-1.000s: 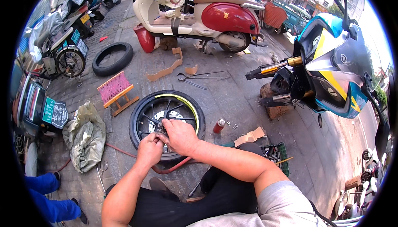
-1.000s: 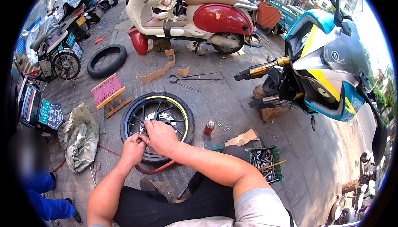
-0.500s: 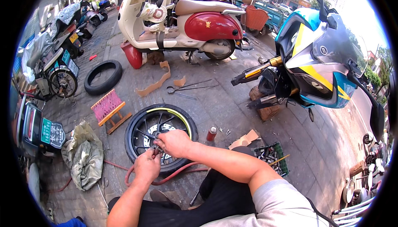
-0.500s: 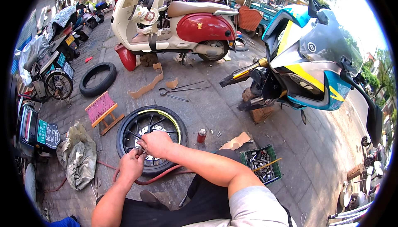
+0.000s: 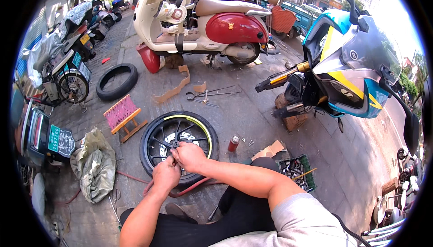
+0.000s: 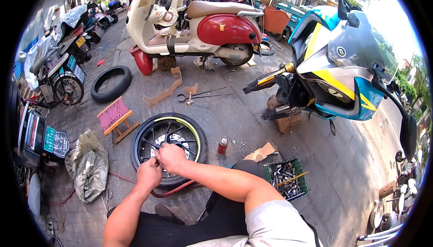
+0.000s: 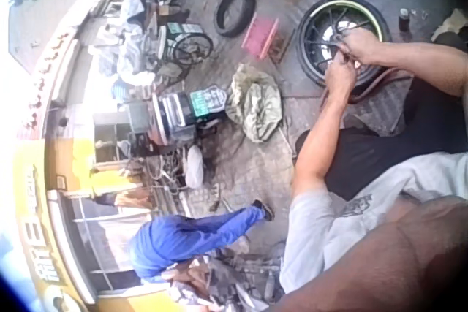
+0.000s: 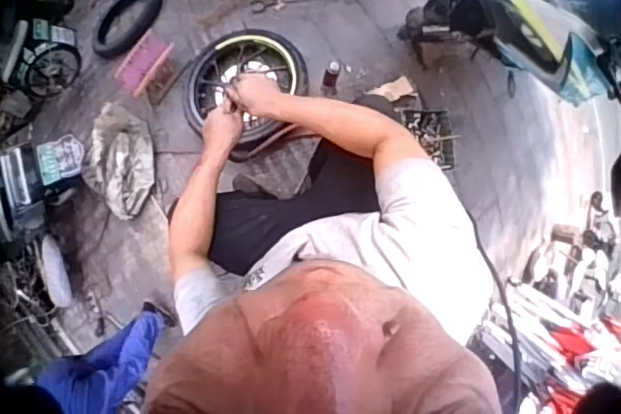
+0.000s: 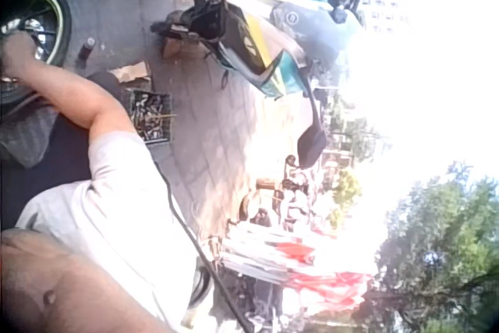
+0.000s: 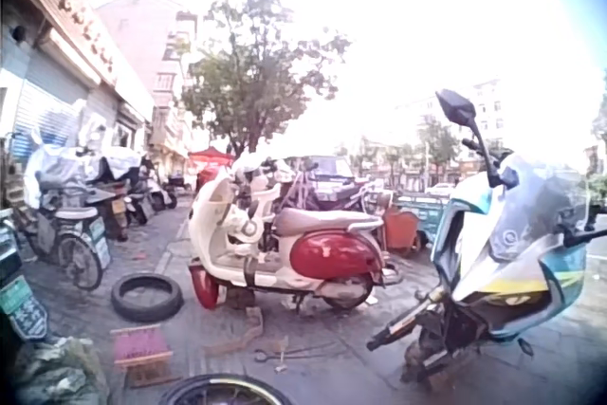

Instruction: The person uses a pry bar and hands to remove a tire from a rim, then installs a new valve stem and handles small parts for the wheel assembly.

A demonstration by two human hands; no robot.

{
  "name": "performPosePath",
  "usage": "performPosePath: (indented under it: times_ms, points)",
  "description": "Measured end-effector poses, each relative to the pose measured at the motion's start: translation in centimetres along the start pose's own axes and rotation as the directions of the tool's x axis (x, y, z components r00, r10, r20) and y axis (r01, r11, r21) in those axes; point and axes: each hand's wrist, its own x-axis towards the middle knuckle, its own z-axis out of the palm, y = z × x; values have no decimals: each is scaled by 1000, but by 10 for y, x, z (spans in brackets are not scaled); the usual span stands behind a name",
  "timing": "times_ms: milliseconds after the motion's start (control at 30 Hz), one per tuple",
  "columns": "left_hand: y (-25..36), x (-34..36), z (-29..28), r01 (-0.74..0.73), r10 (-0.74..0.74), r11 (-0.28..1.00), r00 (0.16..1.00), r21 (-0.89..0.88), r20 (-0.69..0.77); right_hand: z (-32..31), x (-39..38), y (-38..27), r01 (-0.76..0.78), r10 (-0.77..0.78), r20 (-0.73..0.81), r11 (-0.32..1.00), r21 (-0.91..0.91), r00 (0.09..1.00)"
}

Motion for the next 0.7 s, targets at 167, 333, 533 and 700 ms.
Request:
performPosePath:
  times_ms: [167,333,533,700]
  points:
    - [1,-2,-2,46,-29,993,987,-110,159,-27,-11,1,117,-113,109,993,-29,988]
    - [-56,7,26,54,-8,925,992,-376,125,-36,-3,-11,87,-101,307,994,59,946]
    - [-19,8,-19,126,-75,924,986,-362,152,-84,12,36,135,-59,506,984,-115,861]
    - [-49,10,1,141,-123,945,989,-295,79,-78,35,185,-19,268,528,903,-429,806]
